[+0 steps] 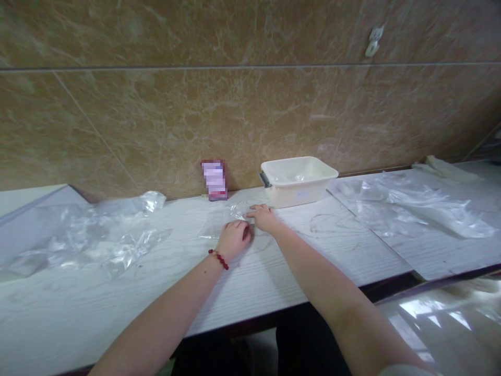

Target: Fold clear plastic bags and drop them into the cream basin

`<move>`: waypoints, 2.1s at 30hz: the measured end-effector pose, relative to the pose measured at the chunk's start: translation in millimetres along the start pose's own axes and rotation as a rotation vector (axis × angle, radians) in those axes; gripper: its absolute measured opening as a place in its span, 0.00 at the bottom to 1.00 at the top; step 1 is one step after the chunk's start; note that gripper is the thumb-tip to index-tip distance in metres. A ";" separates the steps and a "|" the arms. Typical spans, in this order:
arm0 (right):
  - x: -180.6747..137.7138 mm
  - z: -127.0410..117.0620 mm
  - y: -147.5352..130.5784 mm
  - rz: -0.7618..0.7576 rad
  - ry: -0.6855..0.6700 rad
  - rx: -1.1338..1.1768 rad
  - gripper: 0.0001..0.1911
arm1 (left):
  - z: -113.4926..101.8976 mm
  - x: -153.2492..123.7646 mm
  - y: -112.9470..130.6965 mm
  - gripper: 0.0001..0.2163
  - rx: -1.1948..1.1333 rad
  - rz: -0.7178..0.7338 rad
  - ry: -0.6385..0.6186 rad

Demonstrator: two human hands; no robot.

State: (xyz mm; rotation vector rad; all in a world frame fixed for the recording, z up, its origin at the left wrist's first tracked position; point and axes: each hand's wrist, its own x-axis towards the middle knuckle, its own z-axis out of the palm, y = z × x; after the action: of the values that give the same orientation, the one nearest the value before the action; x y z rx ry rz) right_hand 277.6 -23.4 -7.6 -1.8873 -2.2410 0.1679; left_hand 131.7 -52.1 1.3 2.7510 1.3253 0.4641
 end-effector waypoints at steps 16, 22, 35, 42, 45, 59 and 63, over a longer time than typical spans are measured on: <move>-4.7 0.4 -8.0 -0.227 -0.009 -0.010 0.20 | 1.1 -7.2 -8.5 0.15 -0.062 0.089 -0.019; -5.3 4.4 -0.8 -0.198 -0.047 -0.026 0.22 | -9.2 -16.6 -44.9 0.30 -0.041 0.083 -0.211; -3.0 2.6 1.3 -0.192 -0.043 0.027 0.23 | -24.0 -17.8 -77.3 0.22 -0.169 0.214 -0.303; -14.7 -14.0 -10.9 -0.322 0.100 0.060 0.13 | -24.1 -15.9 -77.0 0.12 -0.178 0.203 -0.231; -24.1 -20.6 -18.2 -0.442 0.079 0.018 0.10 | -21.7 -14.6 -76.7 0.12 -0.181 0.224 -0.202; -21.6 -18.2 -24.1 -0.487 0.196 0.135 0.06 | -7.3 -15.2 -63.4 0.25 -0.146 0.082 -0.072; -20.3 -19.9 -23.1 -0.490 0.325 0.361 0.07 | -14.2 -13.0 -61.6 0.15 -0.261 -0.015 -0.093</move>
State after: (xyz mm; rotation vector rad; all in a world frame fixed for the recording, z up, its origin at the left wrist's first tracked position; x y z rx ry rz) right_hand 263.3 -48.4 15.1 -1.0654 -2.1857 0.1585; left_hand 73.4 -24.4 0.8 2.5159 1.1717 0.4645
